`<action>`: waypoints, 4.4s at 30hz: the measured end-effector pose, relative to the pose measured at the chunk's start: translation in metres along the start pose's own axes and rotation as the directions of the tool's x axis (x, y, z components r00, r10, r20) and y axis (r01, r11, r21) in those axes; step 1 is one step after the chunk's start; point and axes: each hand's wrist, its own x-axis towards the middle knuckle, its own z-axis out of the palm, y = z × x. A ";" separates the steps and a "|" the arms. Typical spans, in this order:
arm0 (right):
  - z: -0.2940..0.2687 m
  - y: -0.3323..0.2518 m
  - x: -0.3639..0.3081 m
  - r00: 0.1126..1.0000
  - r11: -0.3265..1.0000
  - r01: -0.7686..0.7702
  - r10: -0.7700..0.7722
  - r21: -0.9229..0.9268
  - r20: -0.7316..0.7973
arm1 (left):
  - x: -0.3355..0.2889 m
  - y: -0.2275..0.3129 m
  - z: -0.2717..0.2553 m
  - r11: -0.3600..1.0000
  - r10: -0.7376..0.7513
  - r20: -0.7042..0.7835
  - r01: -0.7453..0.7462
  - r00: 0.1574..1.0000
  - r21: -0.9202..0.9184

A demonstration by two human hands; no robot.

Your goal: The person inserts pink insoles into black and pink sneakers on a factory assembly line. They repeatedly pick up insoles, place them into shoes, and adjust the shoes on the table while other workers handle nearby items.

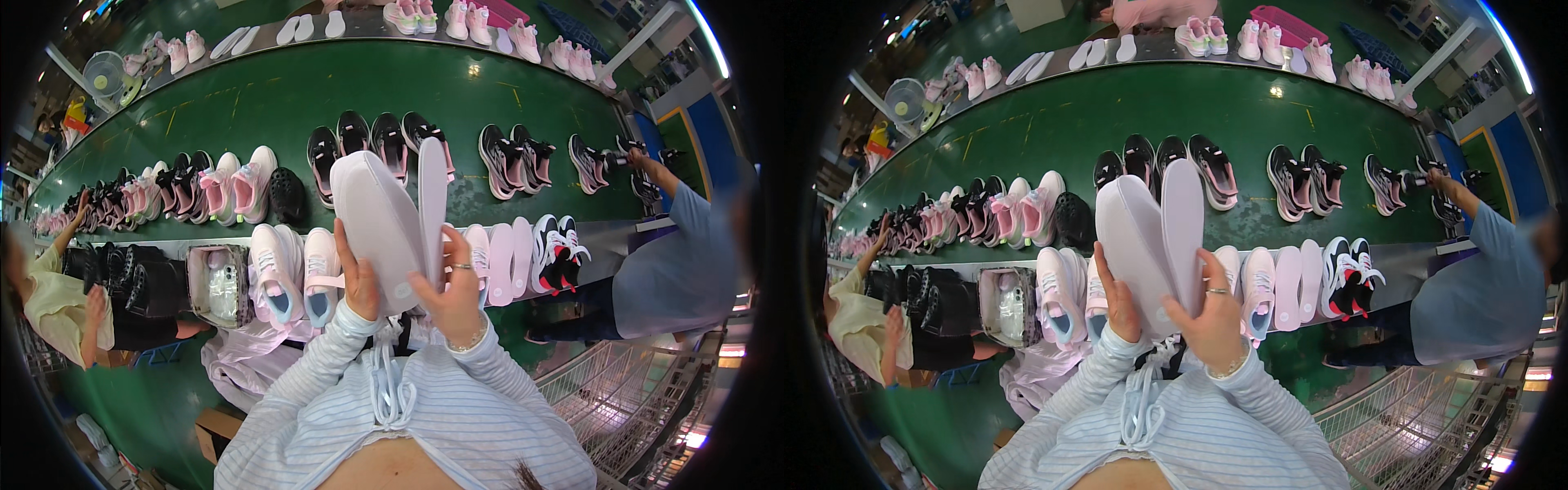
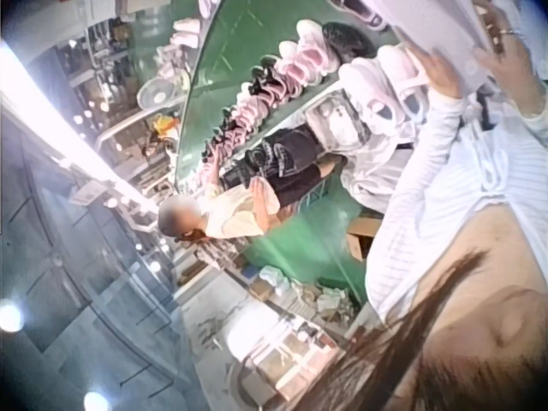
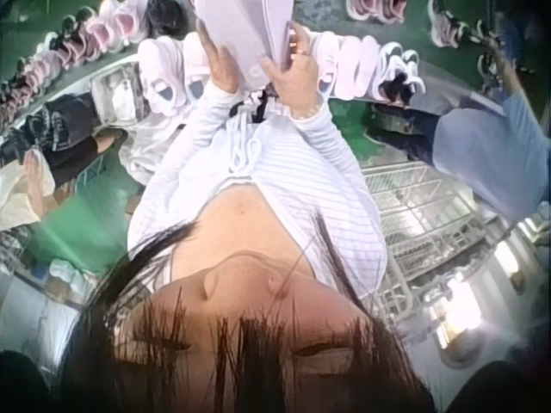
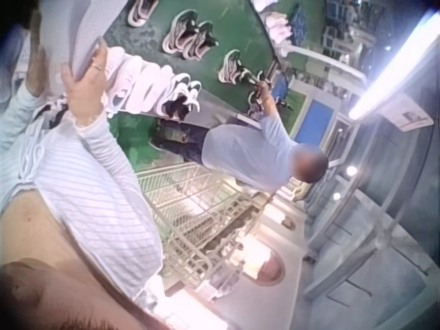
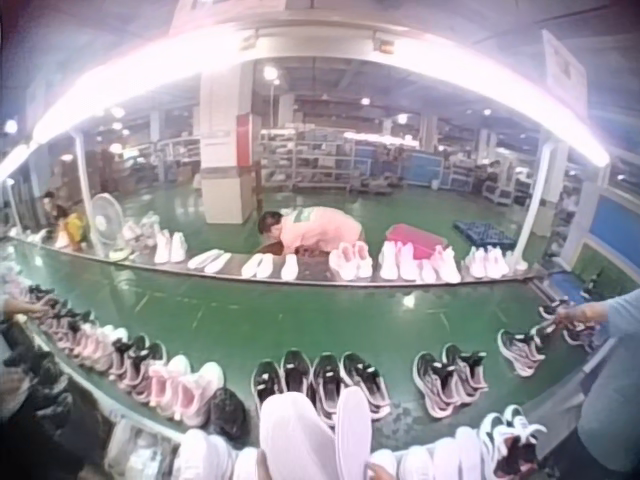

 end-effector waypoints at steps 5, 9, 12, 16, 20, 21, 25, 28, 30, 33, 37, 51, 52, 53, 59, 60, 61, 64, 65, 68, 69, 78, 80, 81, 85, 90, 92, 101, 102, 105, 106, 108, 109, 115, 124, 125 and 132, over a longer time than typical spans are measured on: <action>0.015 -0.002 0.003 0.961 0.908 0.275 -0.271 -0.315 0.059 | 0.004 0.004 0.006 0.985 -0.075 0.024 0.078 0.997 -0.151; 0.011 0.011 0.005 0.966 0.949 0.257 -0.246 -0.183 0.084 | 0.013 -0.008 -0.015 0.896 -0.153 0.264 0.246 0.952 -0.370; 0.005 0.015 0.002 0.944 0.954 -0.133 0.039 0.267 0.327 | 0.017 0.004 -0.014 0.770 -0.264 0.386 0.434 0.884 -0.467; 0.008 0.019 0.001 0.982 0.864 -0.098 0.002 0.495 0.190 | 0.018 -0.002 -0.018 0.825 -0.269 0.316 0.387 0.910 -0.412; 0.004 0.016 0.003 0.974 0.952 -0.100 0.033 0.290 0.226 | 0.016 -0.001 -0.016 0.797 -0.322 0.377 0.464 0.869 -0.387; 0.003 0.014 0.004 0.969 0.975 -0.063 0.008 0.215 0.248 | 0.015 -0.005 -0.018 0.809 -0.333 0.384 0.470 0.861 -0.354; 0.004 0.016 0.006 0.959 0.996 -0.009 -0.015 0.085 0.282 | 0.012 -0.011 -0.013 0.814 -0.276 0.338 0.406 0.900 -0.416; -0.001 0.012 0.005 0.953 0.965 -0.103 0.026 0.241 0.301 | 0.013 -0.006 -0.011 0.705 -0.319 0.338 0.460 0.886 -0.540; -0.003 0.021 0.005 0.958 0.904 -0.166 0.053 0.395 0.281 | 0.013 0.009 -0.004 0.618 -0.384 0.310 0.492 0.870 -0.613; -0.007 0.029 0.003 0.973 0.829 -0.168 0.053 0.533 0.224 | 0.014 0.008 -0.010 0.530 -0.453 0.300 0.524 0.840 -0.667; -0.005 0.029 -0.001 0.986 0.949 0.001 -0.053 0.316 0.155 | 0.016 0.012 -0.010 0.708 -0.386 0.212 0.436 0.898 -0.556; -0.015 0.027 0.007 0.988 0.847 -0.077 -0.004 0.525 0.152 | 0.017 0.002 -0.015 0.741 -0.309 0.229 0.385 0.923 -0.550; -0.017 0.025 0.008 0.997 0.762 -0.066 0.027 0.645 0.071 | 0.018 0.003 -0.014 0.740 -0.310 0.232 0.387 0.922 -0.550; -0.017 0.023 0.009 1.000 0.758 -0.010 0.011 0.653 0.003 | 0.018 0.007 -0.012 0.716 -0.291 0.266 0.393 0.919 -0.577; -0.017 0.021 0.006 0.999 0.822 0.045 -0.033 0.568 -0.032 | 0.015 0.007 -0.005 0.653 -0.273 0.364 0.449 0.891 -0.610; -0.015 0.021 0.004 0.999 0.821 0.047 -0.032 0.569 -0.036 | 0.013 0.006 -0.005 0.643 -0.289 0.363 0.460 0.886 -0.612; -0.014 0.021 0.002 1.000 0.843 0.027 -0.031 0.537 -0.002 | 0.013 0.005 -0.004 0.644 -0.289 0.366 0.463 0.885 -0.610; -0.007 0.020 -0.002 0.997 0.905 0.013 -0.043 0.425 0.063 | 0.008 0.001 -0.003 0.715 -0.258 0.361 0.428 0.896 -0.553; -0.005 0.020 -0.003 0.994 0.939 0.019 -0.055 0.342 0.095 | 0.005 -0.001 -0.001 0.735 -0.296 0.314 0.425 0.902 -0.527; -0.002 0.020 -0.004 0.988 0.975 0.045 -0.076 0.216 0.137 | 0.001 0.001 0.002 0.701 -0.384 0.292 0.483 0.876 -0.524; 0.000 0.023 -0.004 0.984 0.985 0.063 -0.088 0.158 0.156 | 0.001 -0.001 0.001 0.708 -0.381 0.297 0.483 0.876 -0.515; -0.003 0.024 -0.005 0.977 0.969 0.045 -0.093 0.243 0.192 | 0.001 0.009 0.006 0.738 -0.390 0.285 0.482 0.876 -0.472; -0.009 0.024 -0.004 0.969 0.870 -0.075 -0.053 0.488 0.243 | 0.003 0.012 0.009 0.692 -0.404 0.307 0.508 0.861 -0.513; -0.008 0.026 -0.004 0.971 0.844 -0.059 -0.075 0.534 0.227 | 0.003 0.012 0.009 0.682 -0.420 0.259 0.491 0.870 -0.542; -0.018 0.025 -0.004 0.992 0.620 -0.090 -0.010 0.780 0.122 | 0.007 0.006 -0.001 0.619 -0.325 0.325 0.459 0.888 -0.637; -0.015 0.029 -0.006 0.997 0.715 0.075 -0.046 0.695 -0.061 | 0.011 -0.001 -0.005 0.692 -0.249 0.348 0.418 0.904 -0.589; -0.013 0.023 -0.005 0.994 0.923 0.067 -0.095 0.379 0.053 | 0.007 0.004 -0.002 0.694 -0.319 0.316 0.447 0.893 -0.564; -0.003 0.030 -0.002 0.968 0.958 0.003 -0.075 0.287 0.241 | 0.003 0.000 0.002 0.767 -0.350 0.335 0.473 0.875 -0.434; -0.005 0.033 -0.002 0.968 0.924 -0.032 -0.067 0.382 0.244 | 0.003 -0.001 0.002 0.749 -0.313 0.337 0.449 0.888 -0.488; -0.009 0.033 -0.001 0.964 0.842 -0.116 -0.033 0.527 0.266 | 0.005 -0.006 -0.002 0.735 -0.281 0.342 0.430 0.897 -0.524; -0.009 0.032 -0.001 0.959 0.799 -0.164 -0.010 0.579 0.284 | 0.005 -0.007 -0.004 0.743 -0.286 0.347 0.436 0.893 -0.507; -0.010 0.033 -0.002 0.958 0.822 -0.147 -0.020 0.550 0.285 | 0.005 -0.009 -0.002 0.769 -0.275 0.352 0.425 0.895 -0.479; -0.010 0.034 -0.003 0.958 0.844 -0.128 -0.031 0.521 0.285 | 0.004 -0.010 -0.001 0.793 -0.264 0.359 0.413 0.895 -0.448; -0.013 0.033 -0.003 0.954 0.875 -0.116 -0.034 0.470 0.298 | -0.004 -0.007 0.004 0.714 -0.367 0.347 0.500 0.863 -0.490; -0.036 0.037 -0.001 0.973 0.613 -0.230 0.126 0.756 0.195 | 0.004 -0.011 -0.002 0.613 -0.242 0.402 0.460 0.883 -0.642; -0.036 0.040 -0.001 0.986 0.672 -0.166 0.091 0.722 0.142 | 0.005 -0.012 0.000 0.613 -0.243 0.403 0.461 0.882 -0.642; -0.016 0.032 -0.002 0.971 0.887 -0.053 -0.062 0.460 0.232 | 0.002 -0.014 0.009 0.801 -0.320 0.429 0.483 0.845 -0.354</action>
